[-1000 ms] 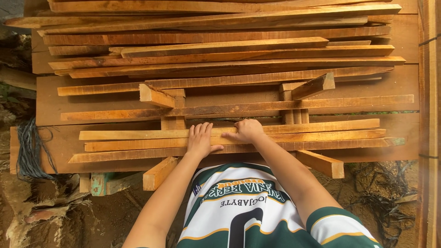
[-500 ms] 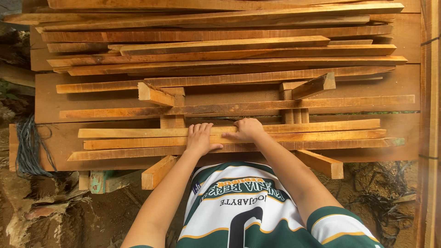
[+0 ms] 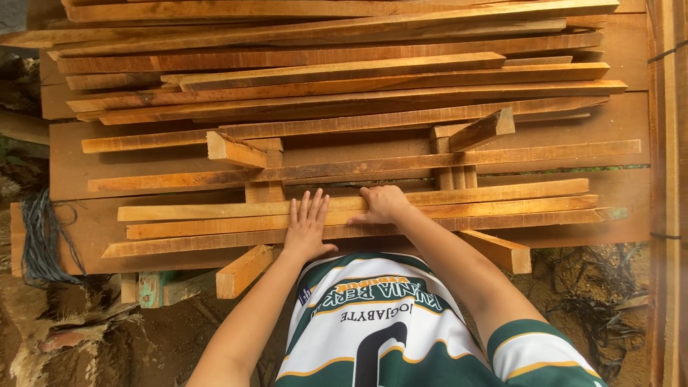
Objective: Organizing and stacking thin wooden planks onto a wooden rack in a workshop area.
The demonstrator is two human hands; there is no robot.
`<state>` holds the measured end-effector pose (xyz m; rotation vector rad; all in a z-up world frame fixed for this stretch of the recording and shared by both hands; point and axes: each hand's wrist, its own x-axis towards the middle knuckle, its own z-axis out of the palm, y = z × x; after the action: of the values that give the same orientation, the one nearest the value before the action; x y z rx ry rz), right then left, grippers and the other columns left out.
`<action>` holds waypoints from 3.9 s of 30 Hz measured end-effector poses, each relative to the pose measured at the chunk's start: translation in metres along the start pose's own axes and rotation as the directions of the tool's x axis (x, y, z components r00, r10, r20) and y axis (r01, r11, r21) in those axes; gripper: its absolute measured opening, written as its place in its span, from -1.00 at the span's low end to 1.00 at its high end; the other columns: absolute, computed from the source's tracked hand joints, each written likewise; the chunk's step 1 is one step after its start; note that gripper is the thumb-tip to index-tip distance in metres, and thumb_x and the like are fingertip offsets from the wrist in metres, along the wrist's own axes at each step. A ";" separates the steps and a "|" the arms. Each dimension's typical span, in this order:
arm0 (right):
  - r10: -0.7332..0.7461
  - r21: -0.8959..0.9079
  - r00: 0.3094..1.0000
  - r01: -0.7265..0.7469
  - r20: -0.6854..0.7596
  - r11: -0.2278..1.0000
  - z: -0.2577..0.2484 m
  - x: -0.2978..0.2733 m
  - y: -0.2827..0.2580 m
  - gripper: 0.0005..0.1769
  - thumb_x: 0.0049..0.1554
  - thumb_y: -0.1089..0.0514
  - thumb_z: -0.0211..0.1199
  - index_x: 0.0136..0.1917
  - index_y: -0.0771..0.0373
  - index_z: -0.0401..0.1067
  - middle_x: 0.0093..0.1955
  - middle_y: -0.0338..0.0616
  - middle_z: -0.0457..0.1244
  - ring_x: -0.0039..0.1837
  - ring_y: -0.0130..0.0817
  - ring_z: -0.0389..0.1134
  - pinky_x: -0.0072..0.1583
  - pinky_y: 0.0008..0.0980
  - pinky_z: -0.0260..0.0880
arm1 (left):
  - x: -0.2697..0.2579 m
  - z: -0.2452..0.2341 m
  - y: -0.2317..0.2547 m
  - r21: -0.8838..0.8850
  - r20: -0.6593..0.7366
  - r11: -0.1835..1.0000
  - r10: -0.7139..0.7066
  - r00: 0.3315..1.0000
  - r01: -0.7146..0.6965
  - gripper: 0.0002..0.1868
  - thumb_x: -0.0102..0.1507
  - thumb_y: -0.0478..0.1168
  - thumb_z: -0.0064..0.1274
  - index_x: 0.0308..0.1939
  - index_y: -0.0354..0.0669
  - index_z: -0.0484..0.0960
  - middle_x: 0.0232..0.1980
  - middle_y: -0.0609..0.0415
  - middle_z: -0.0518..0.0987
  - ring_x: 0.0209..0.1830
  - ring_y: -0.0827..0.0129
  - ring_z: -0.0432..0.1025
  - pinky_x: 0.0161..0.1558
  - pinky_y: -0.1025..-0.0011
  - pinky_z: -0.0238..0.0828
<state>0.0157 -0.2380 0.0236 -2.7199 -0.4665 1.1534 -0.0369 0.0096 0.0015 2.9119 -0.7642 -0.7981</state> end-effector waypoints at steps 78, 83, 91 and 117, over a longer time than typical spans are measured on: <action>-0.252 -0.143 0.722 0.210 -0.644 0.967 0.086 -0.069 -0.002 -0.66 0.03 -0.11 0.37 -0.04 0.06 0.39 -0.14 -0.29 0.19 0.02 -0.26 0.34 0.01 -0.31 0.36 | -0.017 0.036 0.013 -0.220 -0.291 0.967 0.063 0.955 -0.131 -0.62 0.26 0.09 0.13 0.14 0.20 0.60 0.02 0.33 0.50 0.16 0.46 0.36 0.18 0.34 0.18; -0.253 -0.163 0.635 0.198 -0.730 0.967 0.075 -0.062 0.000 -0.59 0.01 -0.27 0.39 -0.13 0.02 0.39 -0.16 -0.29 0.20 0.12 -0.26 0.28 0.13 -0.25 0.23 | -0.017 0.016 0.017 -0.214 -0.285 0.969 0.056 0.957 -0.120 -0.58 0.25 0.18 0.12 0.09 0.14 0.62 -0.02 0.28 0.52 0.13 0.40 0.39 0.20 0.28 0.17; 0.151 0.142 0.794 -0.082 -0.590 0.986 0.047 -0.027 0.030 -0.34 0.24 -0.41 0.12 0.25 0.17 0.42 0.12 -0.11 0.33 0.31 -0.08 0.30 0.46 0.06 -0.02 | 0.016 -0.028 0.016 -0.321 -0.156 0.941 -0.165 0.974 0.108 -0.04 0.33 0.39 -0.11 0.53 -0.27 0.12 0.59 -0.16 0.09 0.59 -0.05 -0.08 0.48 -0.08 -0.19; 0.229 0.089 0.955 -0.249 0.190 0.964 -0.046 -0.017 -0.006 0.28 -0.04 -0.85 -0.40 0.23 0.22 0.55 0.29 0.08 0.36 0.40 -0.01 0.34 0.38 -0.07 0.35 | 0.009 0.027 0.013 0.074 0.007 0.994 -0.075 0.997 0.074 0.43 0.03 0.61 0.06 0.63 -0.13 -0.28 0.69 -0.08 -0.32 0.66 -0.11 -0.42 0.50 -0.32 -0.56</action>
<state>0.0364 -0.2384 0.0685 -2.6421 -0.0871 1.4439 -0.0488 -0.0032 -0.0244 3.0209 -0.7041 -0.8080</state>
